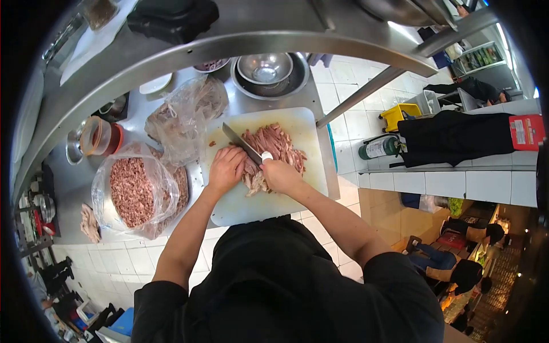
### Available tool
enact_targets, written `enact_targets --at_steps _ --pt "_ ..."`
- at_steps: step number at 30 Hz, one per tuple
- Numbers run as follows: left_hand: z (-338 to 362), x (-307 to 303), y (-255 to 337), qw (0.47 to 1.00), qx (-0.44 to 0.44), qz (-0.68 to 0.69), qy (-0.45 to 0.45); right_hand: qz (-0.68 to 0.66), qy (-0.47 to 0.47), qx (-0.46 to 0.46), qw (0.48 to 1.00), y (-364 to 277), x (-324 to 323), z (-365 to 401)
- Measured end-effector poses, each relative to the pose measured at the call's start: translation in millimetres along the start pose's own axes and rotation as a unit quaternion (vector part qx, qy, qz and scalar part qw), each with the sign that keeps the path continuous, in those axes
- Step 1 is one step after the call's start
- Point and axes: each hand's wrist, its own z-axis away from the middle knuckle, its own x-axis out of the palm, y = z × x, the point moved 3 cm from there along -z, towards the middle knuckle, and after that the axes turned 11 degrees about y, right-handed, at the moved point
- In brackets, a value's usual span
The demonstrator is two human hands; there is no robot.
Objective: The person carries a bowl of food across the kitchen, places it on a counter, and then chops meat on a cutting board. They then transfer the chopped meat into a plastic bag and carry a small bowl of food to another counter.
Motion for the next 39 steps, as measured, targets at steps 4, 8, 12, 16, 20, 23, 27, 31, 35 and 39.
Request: enact_targets --at_steps 4,8,12,16,20,23,27,31,35,39 --pt "9.8 -5.8 14.4 0.999 -0.019 -0.032 -0.023 0.001 -0.01 0.001 1.0 10.4 -16.1 13.3" --pt "21.6 1.5 42.9 0.982 -0.026 -0.135 -0.126 -0.002 0.016 0.015 1.0 12.7 -18.4 21.5" --pt "20.8 5.0 34.6 0.974 -0.038 -0.142 -0.175 -0.012 0.041 0.021 0.999 3.3 -21.5 23.2" --pt "15.6 -9.6 23.0 0.995 -0.057 0.004 -0.086 0.027 0.043 0.014 0.999 -4.8 -22.1 31.8" --pt "7.3 -11.7 11.3 0.997 -0.033 -0.029 -0.063 0.087 -0.021 0.019 0.996 -41.3 -54.6 37.9" --pt "7.4 -3.9 5.0 1.0 -0.022 0.008 -0.012 0.113 -0.034 0.011 0.993 -54.5 -52.3 52.6" --pt "7.9 -2.2 -0.8 0.999 -0.019 0.003 -0.026 0.13 -0.038 0.054 0.989 -36.3 -6.5 50.0" --pt "10.2 -0.6 2.1 1.0 -0.013 0.011 -0.01 0.087 -0.014 0.016 0.996 -24.3 -3.6 31.8" --pt "11.9 -1.3 2.2 0.999 -0.031 0.02 -0.021 0.08 -0.037 0.013 0.996 -44.5 -34.5 48.4" --pt "11.0 -2.5 4.9 0.999 -0.022 0.023 -0.025 0.047 -0.012 0.015 0.999 -34.9 0.1 44.3"
